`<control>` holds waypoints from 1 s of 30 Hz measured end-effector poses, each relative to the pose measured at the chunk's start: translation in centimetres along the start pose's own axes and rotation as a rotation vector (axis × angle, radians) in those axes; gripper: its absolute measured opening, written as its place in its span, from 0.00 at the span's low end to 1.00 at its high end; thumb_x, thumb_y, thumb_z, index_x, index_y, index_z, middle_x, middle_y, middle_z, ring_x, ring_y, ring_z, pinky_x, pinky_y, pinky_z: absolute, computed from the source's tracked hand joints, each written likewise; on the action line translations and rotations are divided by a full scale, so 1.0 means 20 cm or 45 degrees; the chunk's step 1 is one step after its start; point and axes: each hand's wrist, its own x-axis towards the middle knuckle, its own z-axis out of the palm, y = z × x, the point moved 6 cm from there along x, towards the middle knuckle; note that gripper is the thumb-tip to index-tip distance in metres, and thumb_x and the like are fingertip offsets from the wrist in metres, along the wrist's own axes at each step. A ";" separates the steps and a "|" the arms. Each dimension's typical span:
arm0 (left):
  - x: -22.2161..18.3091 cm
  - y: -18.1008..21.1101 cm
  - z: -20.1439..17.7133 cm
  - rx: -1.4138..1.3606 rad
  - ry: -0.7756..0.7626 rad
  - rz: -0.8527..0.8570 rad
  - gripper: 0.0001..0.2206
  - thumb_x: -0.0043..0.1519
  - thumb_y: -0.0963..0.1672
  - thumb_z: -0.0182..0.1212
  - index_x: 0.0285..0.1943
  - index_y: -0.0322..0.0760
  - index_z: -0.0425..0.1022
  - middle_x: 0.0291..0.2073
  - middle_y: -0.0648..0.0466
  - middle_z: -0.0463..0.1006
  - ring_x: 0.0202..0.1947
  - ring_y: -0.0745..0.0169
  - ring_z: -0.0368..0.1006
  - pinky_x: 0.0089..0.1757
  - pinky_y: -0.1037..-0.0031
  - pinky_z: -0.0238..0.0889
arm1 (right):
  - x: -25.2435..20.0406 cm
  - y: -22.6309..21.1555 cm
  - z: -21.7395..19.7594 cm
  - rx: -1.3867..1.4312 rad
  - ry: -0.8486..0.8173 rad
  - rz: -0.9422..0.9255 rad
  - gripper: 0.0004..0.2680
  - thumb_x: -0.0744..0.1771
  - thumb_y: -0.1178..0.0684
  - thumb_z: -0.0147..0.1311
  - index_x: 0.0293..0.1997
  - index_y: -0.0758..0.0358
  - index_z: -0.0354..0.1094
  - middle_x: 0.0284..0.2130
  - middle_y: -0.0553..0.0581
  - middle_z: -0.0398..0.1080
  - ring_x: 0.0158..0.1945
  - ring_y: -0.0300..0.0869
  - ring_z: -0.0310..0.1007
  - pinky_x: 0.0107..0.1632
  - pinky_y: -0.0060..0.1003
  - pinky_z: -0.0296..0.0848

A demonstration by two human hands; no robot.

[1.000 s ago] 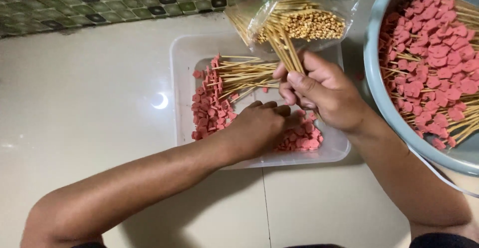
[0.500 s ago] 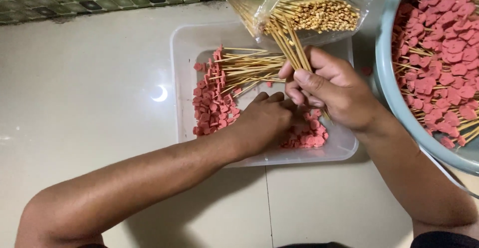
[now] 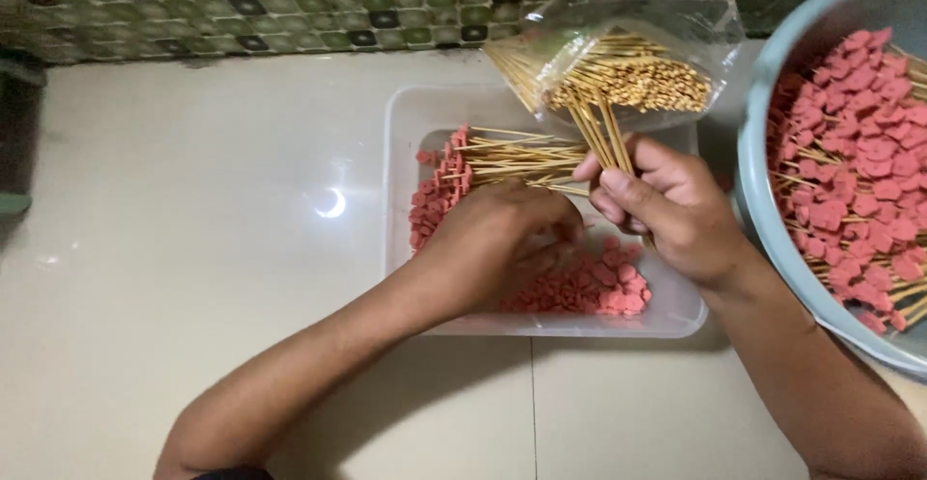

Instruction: A person is manually skewering small pink decorative items onto wooden sticks, working from a container of items and a bundle of sticks.

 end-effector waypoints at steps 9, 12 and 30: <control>-0.07 0.04 -0.22 -0.155 0.353 -0.027 0.07 0.68 0.40 0.58 0.54 0.40 0.75 0.42 0.55 0.77 0.42 0.61 0.72 0.43 0.74 0.66 | 0.02 -0.04 0.04 -0.148 -0.022 -0.118 0.07 0.72 0.52 0.43 0.53 0.61 0.55 0.24 0.52 0.63 0.28 0.36 0.60 0.34 0.31 0.59; -0.07 0.05 -0.23 -0.196 0.388 -0.003 0.06 0.68 0.39 0.58 0.52 0.37 0.75 0.42 0.53 0.76 0.41 0.61 0.71 0.40 0.75 0.65 | 0.01 -0.03 0.05 -0.305 0.049 -0.170 0.09 0.72 0.51 0.43 0.55 0.64 0.56 0.27 0.51 0.64 0.30 0.37 0.64 0.34 0.32 0.67; -0.12 -0.02 -0.28 -0.421 0.808 -0.107 0.07 0.66 0.40 0.62 0.52 0.36 0.78 0.38 0.49 0.79 0.33 0.61 0.73 0.38 0.68 0.69 | -0.03 -0.01 0.05 -0.304 0.060 -0.251 0.07 0.70 0.55 0.47 0.52 0.65 0.62 0.18 0.56 0.70 0.17 0.36 0.61 0.24 0.29 0.63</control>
